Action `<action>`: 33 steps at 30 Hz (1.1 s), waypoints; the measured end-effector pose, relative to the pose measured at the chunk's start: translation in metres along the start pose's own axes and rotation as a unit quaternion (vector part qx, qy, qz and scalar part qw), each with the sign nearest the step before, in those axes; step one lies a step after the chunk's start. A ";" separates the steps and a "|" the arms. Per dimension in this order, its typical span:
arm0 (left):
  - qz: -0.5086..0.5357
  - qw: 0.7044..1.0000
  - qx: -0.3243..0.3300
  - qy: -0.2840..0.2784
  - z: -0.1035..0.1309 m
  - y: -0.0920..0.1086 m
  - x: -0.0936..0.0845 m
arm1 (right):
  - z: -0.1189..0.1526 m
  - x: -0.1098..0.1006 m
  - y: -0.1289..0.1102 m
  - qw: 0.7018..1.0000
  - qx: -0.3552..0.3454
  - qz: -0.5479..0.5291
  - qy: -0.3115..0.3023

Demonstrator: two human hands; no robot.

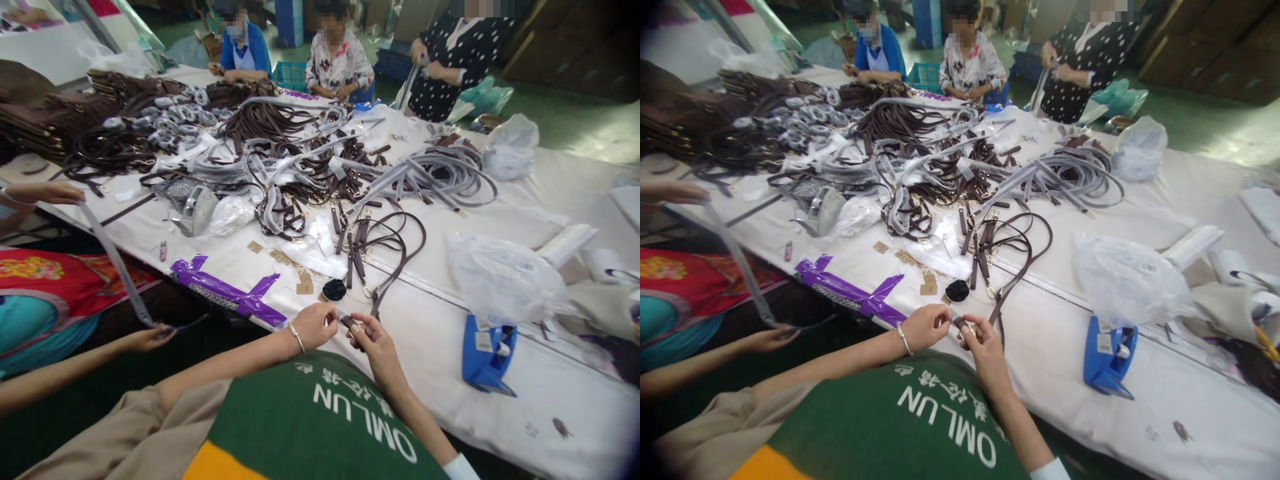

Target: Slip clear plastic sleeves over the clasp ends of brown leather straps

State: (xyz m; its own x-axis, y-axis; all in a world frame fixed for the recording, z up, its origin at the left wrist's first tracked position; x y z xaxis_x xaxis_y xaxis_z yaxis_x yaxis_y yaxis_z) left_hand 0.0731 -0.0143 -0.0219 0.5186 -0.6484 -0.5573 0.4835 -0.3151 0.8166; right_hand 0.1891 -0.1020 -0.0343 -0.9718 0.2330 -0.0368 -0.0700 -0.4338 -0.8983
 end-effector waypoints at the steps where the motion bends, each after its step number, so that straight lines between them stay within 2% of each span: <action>1: -0.013 1.000 0.006 0.003 0.000 0.002 0.001 | 0.001 0.000 0.000 1.000 0.001 -0.004 -0.001; 9: -0.070 0.997 -0.017 0.008 -0.003 0.004 0.008 | 0.002 0.000 0.004 1.000 -0.004 0.016 -0.020; 12: -0.028 0.999 -0.032 -0.002 -0.001 0.006 0.006 | 0.006 -0.002 -0.001 0.993 -0.039 0.105 -0.022; 14: 0.002 0.999 -0.046 -0.010 -0.001 0.007 0.006 | 0.010 -0.002 -0.009 0.963 -0.089 0.252 -0.021; 17: -0.007 0.998 -0.063 -0.018 -0.003 0.010 0.009 | 0.014 0.006 -0.019 0.865 -0.156 0.477 -0.022; 18: -0.022 0.998 -0.061 -0.017 -0.004 0.012 0.011 | 0.013 0.008 -0.020 0.838 -0.160 0.522 -0.019; 19: -0.040 0.998 -0.052 -0.015 -0.005 0.014 0.013 | 0.011 0.008 -0.020 0.824 -0.153 0.546 -0.009; 20: -0.058 0.998 -0.037 -0.011 -0.005 0.018 0.015 | 0.008 0.006 -0.019 0.827 -0.138 0.545 0.004; 21: -0.072 0.997 -0.022 -0.006 -0.005 0.021 0.016 | 0.004 0.003 -0.017 0.849 -0.115 0.515 0.015; 22: -0.079 0.997 -0.007 -0.002 -0.004 0.023 0.017 | 0.000 -0.001 -0.012 0.887 -0.084 0.454 0.021; 24: -0.077 0.997 0.013 0.001 -0.001 0.026 0.018 | -0.006 -0.005 0.003 0.965 -0.012 0.261 0.012; 25: -0.070 0.997 0.018 0.001 0.001 0.026 0.018 | -0.007 -0.006 0.011 0.987 0.020 0.158 0.002; 26: -0.062 0.998 0.020 0.001 0.003 0.026 0.018 | -0.007 -0.006 0.017 0.996 0.044 0.073 -0.011; 28: -0.049 0.999 0.016 -0.001 0.005 0.025 0.018 | -0.005 -0.005 0.022 0.998 0.055 0.001 -0.037; 29: -0.044 0.999 0.007 -0.003 0.006 0.024 0.019 | -0.003 -0.004 0.021 0.998 0.042 0.019 -0.051; 31: -0.042 0.999 -0.010 -0.012 0.004 0.023 0.023 | 0.001 -0.003 0.012 0.987 -0.006 0.151 -0.062; 33: -0.051 0.998 -0.013 -0.025 0.001 0.024 0.028 | 0.001 -0.004 0.001 0.939 -0.049 0.338 -0.031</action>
State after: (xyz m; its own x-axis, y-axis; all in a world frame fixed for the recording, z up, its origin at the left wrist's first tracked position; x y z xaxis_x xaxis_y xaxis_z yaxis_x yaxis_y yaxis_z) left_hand 0.0982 -0.0407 -0.0181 0.4305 -0.6477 -0.6286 0.5502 -0.3638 0.7516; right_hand 0.1928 -0.1045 -0.0344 -0.7985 -0.1184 -0.5903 0.5855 -0.3812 -0.7155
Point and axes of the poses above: each hand's wrist, its own z-axis away from the middle knuckle, its own x-axis out of the palm, y = z × x, the point moved 7 cm from there along -z, towards the middle knuckle, and after that the axes turned 7 degrees about z, right-handed, at the moved point
